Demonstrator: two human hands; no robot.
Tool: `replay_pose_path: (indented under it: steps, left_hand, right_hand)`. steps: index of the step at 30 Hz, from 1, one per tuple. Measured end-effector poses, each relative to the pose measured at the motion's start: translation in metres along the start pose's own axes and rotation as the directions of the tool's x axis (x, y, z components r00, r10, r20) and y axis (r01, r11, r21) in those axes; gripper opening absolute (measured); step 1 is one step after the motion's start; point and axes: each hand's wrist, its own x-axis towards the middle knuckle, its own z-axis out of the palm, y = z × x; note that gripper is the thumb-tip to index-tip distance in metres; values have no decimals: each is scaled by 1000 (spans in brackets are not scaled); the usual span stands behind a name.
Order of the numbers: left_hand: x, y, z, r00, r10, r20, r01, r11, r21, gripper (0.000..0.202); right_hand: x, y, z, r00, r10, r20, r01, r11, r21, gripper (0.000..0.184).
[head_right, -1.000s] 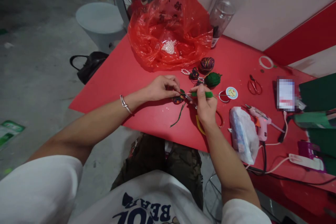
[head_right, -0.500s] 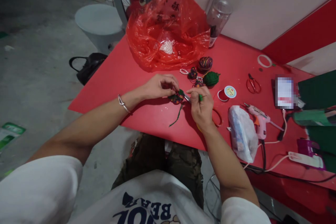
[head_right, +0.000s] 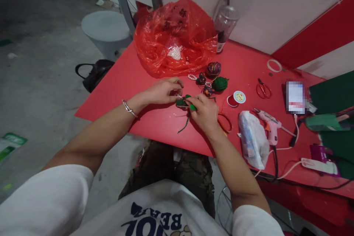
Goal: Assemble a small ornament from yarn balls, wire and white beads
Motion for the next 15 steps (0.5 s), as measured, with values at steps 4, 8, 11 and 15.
replay_pose_path:
  steps: [4, 8, 11, 15]
  left_hand:
    - [1, -1, 0, 999, -49, -7, 47, 988, -149, 3]
    - [1, 2, 3, 984, -168, 54, 170, 823, -541, 6]
    - [2, 4, 4, 978, -187, 88, 193, 682, -705, 10]
    - [4, 5, 4, 977, -207, -45, 107, 665, -739, 15]
  right_hand:
    - [0, 0, -1, 1000, 4, -16, -3, 1000, 11, 22]
    - [0, -1, -2, 999, -1, -32, 1, 1000, 11, 20]
    - [0, -1, -3, 999, -17, -47, 19, 999, 48, 21]
    - [-1, 0, -3, 999, -27, -27, 28, 997, 65, 19]
